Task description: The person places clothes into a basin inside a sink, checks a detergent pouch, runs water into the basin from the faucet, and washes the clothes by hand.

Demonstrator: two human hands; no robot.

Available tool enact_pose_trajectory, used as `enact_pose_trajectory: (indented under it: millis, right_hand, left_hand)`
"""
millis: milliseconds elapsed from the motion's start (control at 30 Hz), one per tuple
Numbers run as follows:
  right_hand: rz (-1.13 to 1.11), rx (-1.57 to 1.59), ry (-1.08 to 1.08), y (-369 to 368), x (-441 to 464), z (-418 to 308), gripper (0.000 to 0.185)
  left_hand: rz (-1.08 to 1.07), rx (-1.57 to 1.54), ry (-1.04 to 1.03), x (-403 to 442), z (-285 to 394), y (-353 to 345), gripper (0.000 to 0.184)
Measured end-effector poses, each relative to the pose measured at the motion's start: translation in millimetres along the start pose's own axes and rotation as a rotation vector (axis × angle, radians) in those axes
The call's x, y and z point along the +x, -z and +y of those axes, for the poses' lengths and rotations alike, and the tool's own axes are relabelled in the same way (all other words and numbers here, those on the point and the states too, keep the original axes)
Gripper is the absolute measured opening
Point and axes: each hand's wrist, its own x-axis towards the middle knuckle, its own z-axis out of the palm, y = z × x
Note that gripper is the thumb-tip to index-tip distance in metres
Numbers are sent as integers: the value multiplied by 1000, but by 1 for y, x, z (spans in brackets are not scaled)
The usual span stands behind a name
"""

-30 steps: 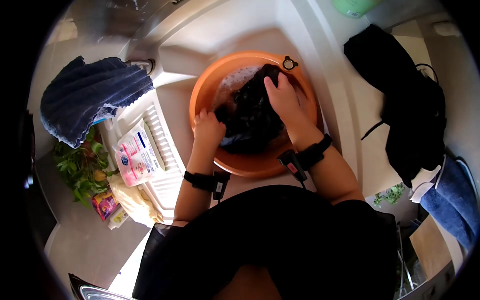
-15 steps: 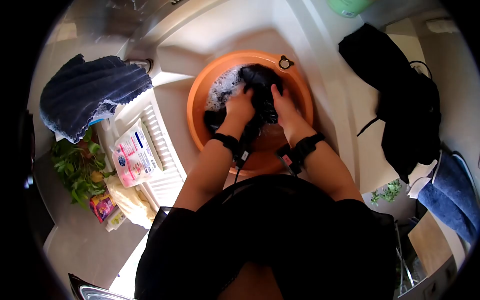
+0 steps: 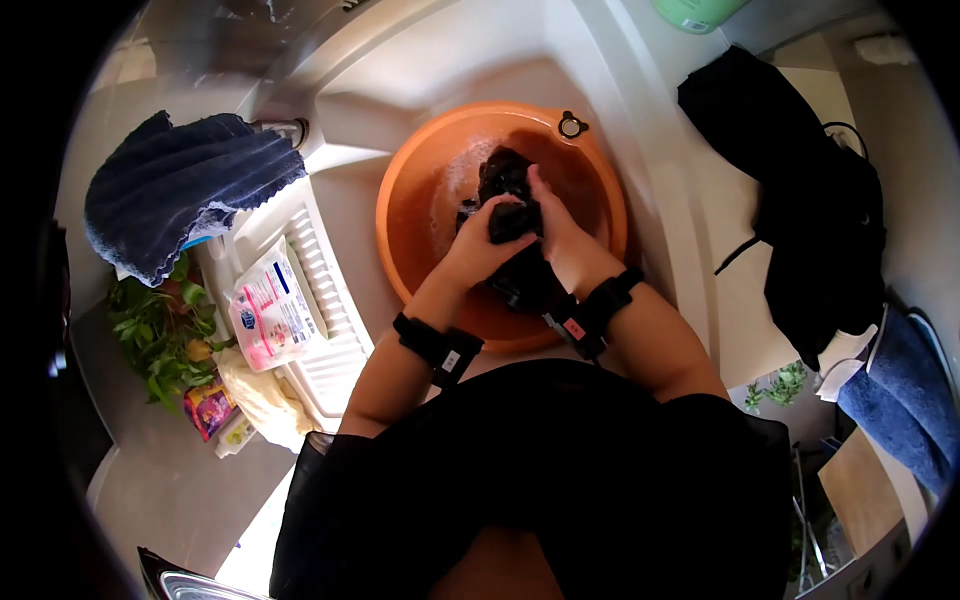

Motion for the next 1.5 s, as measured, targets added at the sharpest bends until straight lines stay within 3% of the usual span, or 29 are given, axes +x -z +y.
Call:
enact_pose_trajectory:
  millis: [100,233,333,367,467,500,600,633,733,767,867,933,1067,1167,1267,1300,1400,1433,1467,1500]
  right_hand:
    - [57,-12,95,1,7,9,41]
    - [254,-257,38,2,12,13,41]
    - [114,-463,-59,-13,-3,-5,41]
    - [63,-612,98,-9,0,-2,41]
    - [287,-1429,450,-7,-13,-26,40]
    - [391,-1598,416,-9,-23,-35,40]
    - [399,-1577,589,13,-12,-27,42]
    - [340,-1597,434,12,-13,-28,48]
    - [452,-1922,321,44,10,-5,54]
    - [425,-2026,108,41,13,-5,61]
    - [359,-2068,-59,35,9,-9,63]
    - [343,-2061,-102,33,10,-11,64]
    - [353,-1937,-132,33,17,-13,69]
    - [316,-1295,68,49,34,-13,69]
    - [337,-500,-8,33,30,-15,66]
    - [447,-494,-3,14,18,-19,63]
    - [227,-54,102,8,7,-22,59]
    - [342,-20,113,-2,1,-22,51]
    - [302,-34,115,0,0,-21,48]
    - [261,-50,116,3,1,-19,44]
  left_hand:
    - [151,113,-46,1,-1,-9,38]
    - [250,208,32,6,-8,-5,31]
    - [403,324,159,10,-31,21,36]
    - [417,409,119,7,-31,28,36]
    - [487,616,138,-6,-43,51,35]
    - [405,680,156,-10,-50,60,39]
    - [61,1083,331,-22,-30,62,54]
    - [-80,1247,406,-22,-18,59,59]
    - [104,1125,308,8,-9,52,85]
    - [87,1130,261,16,-10,44,92]
    - [-41,1163,201,38,-15,19,110]
    - [-242,1219,267,50,-19,14,116]
    - [-359,1194,302,71,-36,21,108]
    - [-233,1005,231,96,-77,28,98]
    - [-109,252,234,78,-41,25,90]
    - [-67,111,143,65,-17,20,87]
    - [-170,-183,1,35,11,2,78]
    - [-197,-224,42,27,11,-4,74]
    - [-222,-265,82,20,11,-11,70]
    - [-101,-311,86,13,8,-19,54]
